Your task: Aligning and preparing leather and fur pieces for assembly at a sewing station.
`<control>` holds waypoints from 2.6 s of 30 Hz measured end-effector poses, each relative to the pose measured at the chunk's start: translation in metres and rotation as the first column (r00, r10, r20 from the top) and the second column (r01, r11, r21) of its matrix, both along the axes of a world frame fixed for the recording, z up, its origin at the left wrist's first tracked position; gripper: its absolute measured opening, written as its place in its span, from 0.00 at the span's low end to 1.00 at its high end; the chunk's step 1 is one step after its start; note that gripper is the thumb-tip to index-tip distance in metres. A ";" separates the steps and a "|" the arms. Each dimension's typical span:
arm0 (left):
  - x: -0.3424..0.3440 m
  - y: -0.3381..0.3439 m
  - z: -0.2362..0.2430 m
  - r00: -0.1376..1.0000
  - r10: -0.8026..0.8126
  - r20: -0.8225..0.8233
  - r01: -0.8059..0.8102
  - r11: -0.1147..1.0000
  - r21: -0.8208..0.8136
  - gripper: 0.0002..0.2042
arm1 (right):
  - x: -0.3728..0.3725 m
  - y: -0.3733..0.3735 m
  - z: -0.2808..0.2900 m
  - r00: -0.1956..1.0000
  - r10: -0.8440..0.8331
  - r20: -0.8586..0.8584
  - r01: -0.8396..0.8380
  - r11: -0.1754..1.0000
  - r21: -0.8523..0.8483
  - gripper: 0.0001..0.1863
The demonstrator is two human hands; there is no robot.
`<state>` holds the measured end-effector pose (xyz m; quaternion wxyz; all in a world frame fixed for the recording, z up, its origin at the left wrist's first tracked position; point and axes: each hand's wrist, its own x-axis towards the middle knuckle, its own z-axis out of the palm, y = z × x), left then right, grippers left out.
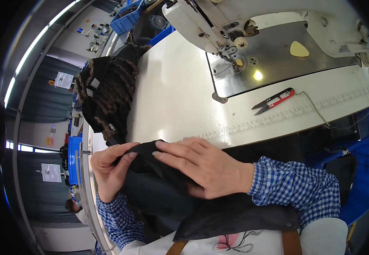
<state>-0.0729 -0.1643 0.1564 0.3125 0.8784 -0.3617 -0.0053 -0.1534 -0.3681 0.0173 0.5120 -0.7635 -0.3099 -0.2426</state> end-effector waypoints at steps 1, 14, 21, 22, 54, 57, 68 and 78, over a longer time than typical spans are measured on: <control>0.001 -0.001 0.000 1.000 0.001 0.004 -0.002 1.000 0.012 0.09 | -0.005 0.003 -0.001 0.996 0.074 -0.041 -0.072 0.996 0.058 0.49; 0.000 0.019 -0.004 0.985 -0.114 0.128 0.122 0.991 -0.061 0.12 | 0.012 0.012 -0.003 0.843 -0.485 0.233 0.496 0.868 0.012 0.28; 0.004 0.043 -0.007 0.992 -0.093 0.085 0.102 0.990 -0.102 0.11 | 0.003 -0.027 -0.001 0.667 0.602 -0.438 -0.074 0.640 0.765 0.10; 0.003 0.045 -0.008 0.993 -0.085 0.084 0.093 0.991 -0.095 0.11 | 0.004 -0.025 0.001 0.710 0.537 -0.455 -0.019 0.660 0.751 0.10; 0.005 0.061 -0.025 0.981 -0.191 -0.018 0.182 0.958 -0.221 0.11 | 0.019 0.009 -0.002 0.572 0.731 -0.372 -0.053 0.485 0.873 0.12; 0.008 0.053 -0.027 0.979 -0.203 0.013 0.202 0.960 -0.196 0.12 | 0.021 0.014 -0.008 0.657 0.573 -0.489 0.115 0.565 0.817 0.12; 0.004 0.041 -0.022 0.988 -0.156 0.007 0.155 0.979 -0.135 0.12 | 0.038 -0.010 -0.018 0.868 -0.495 0.047 0.395 0.743 0.540 0.08; 0.001 0.037 -0.023 0.959 -0.267 0.090 0.279 0.946 -0.166 0.12 | 0.014 0.014 -0.005 0.841 -0.502 0.201 0.518 0.855 -0.033 0.22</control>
